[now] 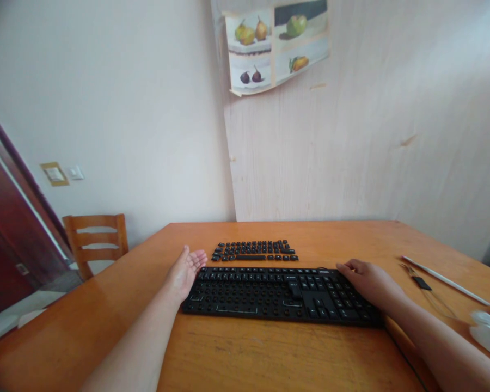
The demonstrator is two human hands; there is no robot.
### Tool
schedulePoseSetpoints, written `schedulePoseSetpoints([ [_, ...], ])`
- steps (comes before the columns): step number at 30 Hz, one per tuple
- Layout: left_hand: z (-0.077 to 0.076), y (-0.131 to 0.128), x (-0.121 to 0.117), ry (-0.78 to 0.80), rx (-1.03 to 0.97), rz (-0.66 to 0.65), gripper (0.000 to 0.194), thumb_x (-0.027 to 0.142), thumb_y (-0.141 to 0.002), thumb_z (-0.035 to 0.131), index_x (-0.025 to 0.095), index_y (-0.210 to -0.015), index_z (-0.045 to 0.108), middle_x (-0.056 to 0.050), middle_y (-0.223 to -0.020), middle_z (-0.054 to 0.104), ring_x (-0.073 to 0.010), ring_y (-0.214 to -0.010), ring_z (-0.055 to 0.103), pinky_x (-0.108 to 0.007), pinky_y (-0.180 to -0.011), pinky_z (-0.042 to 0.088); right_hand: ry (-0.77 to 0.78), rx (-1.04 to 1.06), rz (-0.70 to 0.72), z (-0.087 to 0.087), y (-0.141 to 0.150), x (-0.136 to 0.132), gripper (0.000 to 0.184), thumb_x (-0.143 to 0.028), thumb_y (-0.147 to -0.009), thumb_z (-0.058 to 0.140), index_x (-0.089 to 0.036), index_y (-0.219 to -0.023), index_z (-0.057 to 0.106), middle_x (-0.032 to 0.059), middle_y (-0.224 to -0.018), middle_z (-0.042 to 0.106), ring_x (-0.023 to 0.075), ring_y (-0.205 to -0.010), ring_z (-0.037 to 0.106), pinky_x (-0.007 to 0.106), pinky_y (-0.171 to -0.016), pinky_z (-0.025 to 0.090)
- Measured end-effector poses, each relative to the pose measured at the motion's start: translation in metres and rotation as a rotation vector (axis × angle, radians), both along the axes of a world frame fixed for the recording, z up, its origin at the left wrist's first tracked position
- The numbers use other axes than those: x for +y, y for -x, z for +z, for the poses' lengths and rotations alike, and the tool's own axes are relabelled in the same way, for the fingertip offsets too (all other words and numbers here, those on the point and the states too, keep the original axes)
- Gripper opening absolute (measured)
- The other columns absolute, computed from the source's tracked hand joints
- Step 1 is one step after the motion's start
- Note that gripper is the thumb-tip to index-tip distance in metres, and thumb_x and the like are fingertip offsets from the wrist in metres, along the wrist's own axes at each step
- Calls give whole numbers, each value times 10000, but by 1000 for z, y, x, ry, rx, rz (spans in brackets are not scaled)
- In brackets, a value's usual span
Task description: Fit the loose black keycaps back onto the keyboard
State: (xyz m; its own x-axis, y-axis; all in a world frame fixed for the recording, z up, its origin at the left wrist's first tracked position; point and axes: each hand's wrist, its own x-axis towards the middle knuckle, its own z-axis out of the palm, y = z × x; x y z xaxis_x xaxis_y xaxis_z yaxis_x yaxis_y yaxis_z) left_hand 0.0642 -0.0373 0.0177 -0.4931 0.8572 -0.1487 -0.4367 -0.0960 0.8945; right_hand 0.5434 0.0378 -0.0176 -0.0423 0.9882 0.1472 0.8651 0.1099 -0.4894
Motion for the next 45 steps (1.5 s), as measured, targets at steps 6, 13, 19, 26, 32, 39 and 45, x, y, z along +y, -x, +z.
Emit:
schedulePoseSetpoints([
  [6,-3,8,0,-27,-63,-17,514,498,-977,361,91,-891,663,-149,-885,691,-166,-818,663,-266,-765,529,-17,51,-43,4,-1,-2,481,-621,-847,446,-212,-822,697,84,-847,730,267,-827,656,342,-727,445],
  [13,-5,13,2,-65,-159,-40,508,501,-975,354,104,-886,657,-145,-890,676,-172,-828,658,-259,-724,545,-41,139,-130,12,0,-9,499,-629,-831,419,-213,-834,695,63,-745,706,243,-730,640,324,-651,432],
  [19,-7,15,2,-87,-223,-48,498,498,-977,342,113,-901,648,-145,-932,666,-170,-856,656,-259,-728,547,-39,235,-234,18,8,-21,534,-638,-800,431,-186,-915,690,49,-589,621,235,-617,596,330,-577,400],
  [26,-7,17,2,-103,-279,-68,469,481,-979,351,113,-920,635,-142,-936,654,-167,-849,654,-264,-723,546,-67,273,-218,27,17,-32,518,-600,-817,427,-154,-896,677,102,-614,620,240,-602,573,348,-562,386],
  [32,-6,17,4,-112,-293,-75,436,443,-985,365,110,-901,634,-136,-917,660,-166,-826,659,-260,-704,551,-68,244,-222,28,16,-27,519,-596,-832,415,-169,-902,701,107,-664,674,269,-699,629,346,-631,421],
  [39,-9,15,5,-124,-307,-59,332,352,-979,422,113,-879,630,-118,-866,665,-153,-783,663,-255,-691,552,-43,332,-240,13,7,-19,573,-657,-790,456,-178,-981,706,46,-581,610,234,-610,582,329,-585,401],
  [45,-10,13,5,-121,-309,-43,176,207,-932,487,125,-860,625,-102,-824,668,-145,-753,666,-248,-690,545,-37,293,-223,3,-3,-11,588,-688,-781,441,-202,-983,703,36,-608,614,230,-620,581,334,-600,397],
])
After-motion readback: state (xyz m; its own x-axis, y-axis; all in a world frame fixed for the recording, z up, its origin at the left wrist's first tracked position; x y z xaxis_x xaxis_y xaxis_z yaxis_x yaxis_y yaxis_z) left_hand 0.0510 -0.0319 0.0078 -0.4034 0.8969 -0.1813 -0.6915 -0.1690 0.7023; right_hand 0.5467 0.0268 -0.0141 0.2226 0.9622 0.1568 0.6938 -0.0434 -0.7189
